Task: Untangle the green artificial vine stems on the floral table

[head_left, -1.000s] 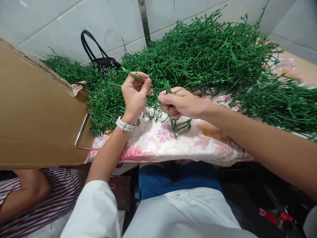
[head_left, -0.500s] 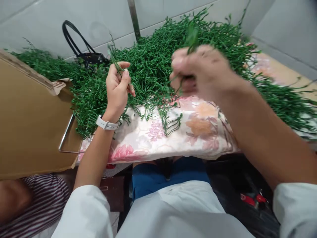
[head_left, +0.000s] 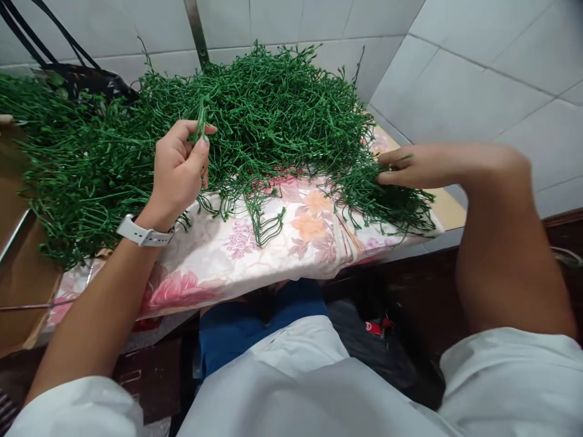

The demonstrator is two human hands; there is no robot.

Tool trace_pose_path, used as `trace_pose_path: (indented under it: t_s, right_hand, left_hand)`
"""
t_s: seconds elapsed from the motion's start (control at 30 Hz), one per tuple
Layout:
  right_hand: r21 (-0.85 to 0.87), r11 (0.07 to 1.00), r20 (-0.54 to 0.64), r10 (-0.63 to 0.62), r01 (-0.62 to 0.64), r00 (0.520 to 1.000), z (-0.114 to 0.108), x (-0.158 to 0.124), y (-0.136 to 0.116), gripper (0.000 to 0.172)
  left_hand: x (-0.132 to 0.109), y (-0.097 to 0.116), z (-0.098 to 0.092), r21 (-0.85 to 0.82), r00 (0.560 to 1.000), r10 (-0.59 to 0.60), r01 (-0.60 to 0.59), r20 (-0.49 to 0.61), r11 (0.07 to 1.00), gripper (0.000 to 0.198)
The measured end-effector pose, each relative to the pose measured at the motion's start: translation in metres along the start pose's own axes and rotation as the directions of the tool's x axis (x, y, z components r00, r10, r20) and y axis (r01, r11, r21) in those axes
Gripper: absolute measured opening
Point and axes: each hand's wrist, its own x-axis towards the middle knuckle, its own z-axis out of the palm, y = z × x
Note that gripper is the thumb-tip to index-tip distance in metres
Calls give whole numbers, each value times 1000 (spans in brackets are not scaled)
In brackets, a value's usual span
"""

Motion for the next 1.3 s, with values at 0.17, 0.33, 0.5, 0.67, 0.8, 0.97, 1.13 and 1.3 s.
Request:
trace_pose_path:
  t_s: [0.17,0.33,0.5,0.67,0.8,0.97,1.13,1.3]
  right_hand:
    - [-214,967,280,200,-142,939,4,1,-7,28]
    - [-124,985,299,151,-118,942,-21,-14,-6,52]
    - [-61,998,358,24,-2,934,-34,-20,6,78]
    - [-98,995,358,6,31,934,-30,-14,17,76]
    - [-129,988,309,-39,83,950,-29,-15,12,69]
    - [-89,979,155,-166,181,974,-28,-26,-25,59]
    - [96,873,-106,-469,478,877,4,-22,-76,63]
    - [64,736,-270,-638,674,721,42,-3,-110,53]
  left_hand:
    - [3,-23,5,-22,997,82,-82,-14,996,61]
    - [-5,-14,8,15,993,115,-115,7,993,48]
    - [-13,13,9,166,1000,20,-22,14,986,37]
    - [-14,18,12,191,998,58,-65,39,980,29]
    - [-20,26,16,188,995,56,-72,88,980,26]
    - [-26,36,21,98,981,69,-88,182,991,32]
    - [-30,44,24,-134,951,85,-46,297,990,41]
    - [-35,53,28,-239,894,118,-13,433,971,38]
